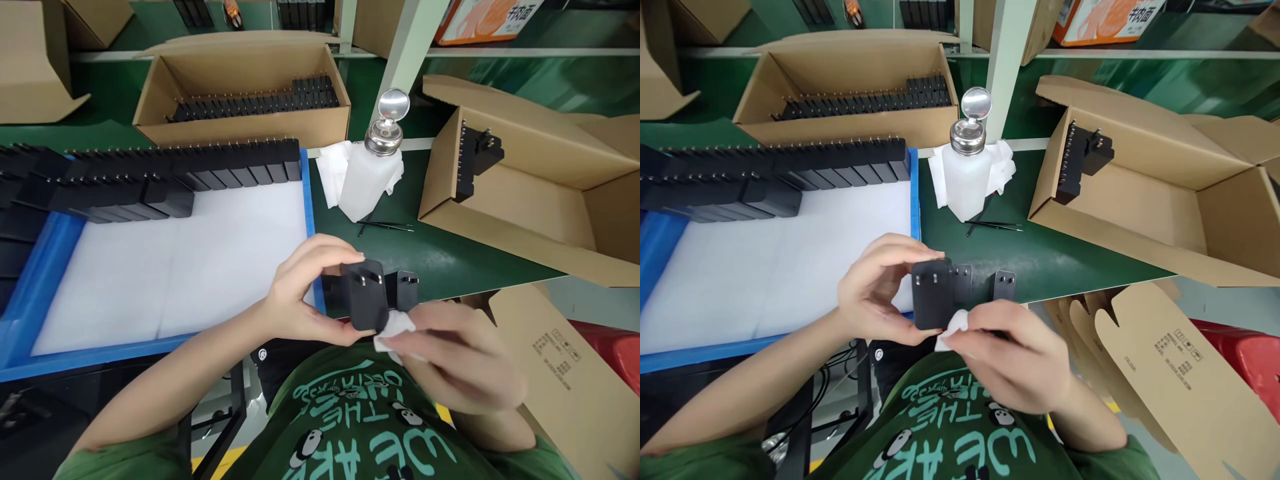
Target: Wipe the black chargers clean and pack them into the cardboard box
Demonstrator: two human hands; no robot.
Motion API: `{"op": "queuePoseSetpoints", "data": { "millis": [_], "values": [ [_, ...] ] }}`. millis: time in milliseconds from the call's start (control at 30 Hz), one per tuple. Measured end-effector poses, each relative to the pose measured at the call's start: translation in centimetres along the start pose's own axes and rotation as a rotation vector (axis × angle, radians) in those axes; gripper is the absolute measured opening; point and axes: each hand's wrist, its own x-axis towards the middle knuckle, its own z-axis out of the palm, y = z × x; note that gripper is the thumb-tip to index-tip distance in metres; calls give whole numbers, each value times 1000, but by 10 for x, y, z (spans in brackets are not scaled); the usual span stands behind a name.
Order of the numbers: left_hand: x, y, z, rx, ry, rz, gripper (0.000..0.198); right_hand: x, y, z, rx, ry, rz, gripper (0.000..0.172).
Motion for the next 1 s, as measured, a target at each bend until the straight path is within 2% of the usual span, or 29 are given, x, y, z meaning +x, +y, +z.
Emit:
{"op": "queuePoseSetpoints", "data": {
  "millis": [100,200,333,533,767,1000],
  "values": [
    [2,-2,-1,23,22,39,72,-3,14,-3,197,182,103,31],
    [2,-4,-2,13,4,44,74,-9,22,-1,235,340,245,32],
    [0,-6,-2,-13,-30,45,79,-10,19,6,211,273,258,37],
    [1,-8,-2,-66,-70,137,85,1,12,10,238,205,154,36],
    [4,-4,0,-65,-57,162,82,5,8,12,174,137,0,32],
    [2,-5,1,-78,-82,183,84,15,10,12,17,190,-64,31]
  ]
}}
